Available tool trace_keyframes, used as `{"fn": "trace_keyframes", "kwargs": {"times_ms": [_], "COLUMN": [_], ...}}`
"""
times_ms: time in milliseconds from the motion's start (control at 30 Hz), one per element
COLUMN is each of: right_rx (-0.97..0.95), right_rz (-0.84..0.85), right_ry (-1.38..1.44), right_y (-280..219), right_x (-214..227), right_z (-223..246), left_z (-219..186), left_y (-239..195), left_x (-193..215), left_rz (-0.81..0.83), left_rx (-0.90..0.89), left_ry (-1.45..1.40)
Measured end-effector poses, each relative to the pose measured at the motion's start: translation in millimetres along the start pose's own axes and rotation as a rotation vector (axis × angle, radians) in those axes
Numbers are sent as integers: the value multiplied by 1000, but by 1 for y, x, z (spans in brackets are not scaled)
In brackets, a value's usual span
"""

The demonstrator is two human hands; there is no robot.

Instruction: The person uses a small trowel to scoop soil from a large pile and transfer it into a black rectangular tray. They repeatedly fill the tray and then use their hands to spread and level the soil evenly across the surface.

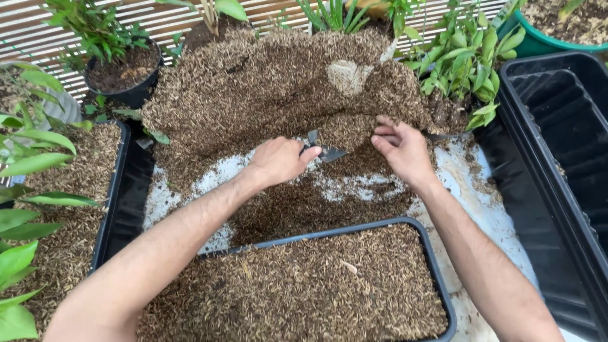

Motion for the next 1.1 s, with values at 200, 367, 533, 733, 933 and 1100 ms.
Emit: {"fn": "trace_keyframes", "kwargs": {"times_ms": [200, 367, 533, 733, 933, 1100], "right_rx": [150, 141, 75, 86, 97, 97], "right_rz": [113, 171, 246, 268, 218, 168], "right_ry": [14, -10, -5, -8, 71, 88], "right_y": [-44, -100, -146, -167, -171, -178], "right_x": [13, 20, 17, 19, 25, 28], "right_z": [49, 77, 70, 57, 42, 46], "left_z": [-8, -24, -25, -27, -28, -32], "left_y": [-34, -88, -127, -149, -156, -160], "left_x": [9, 3, -14, -26, -36, -34], "left_rz": [-83, -103, -66, -106, -236, -376], "left_rx": [-64, -116, -139, -189, -259, -322], "left_ry": [68, 81, 131, 266, 440, 548]}}
Point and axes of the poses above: each hand's wrist, its own y-axis towards the middle knuckle, its own x-axis out of the back of the hand, z = x × y, the point moved 6 cm from there along y, towards the middle knuckle, and after that the axes turned 9 degrees about -x, right-handed, at the moved point
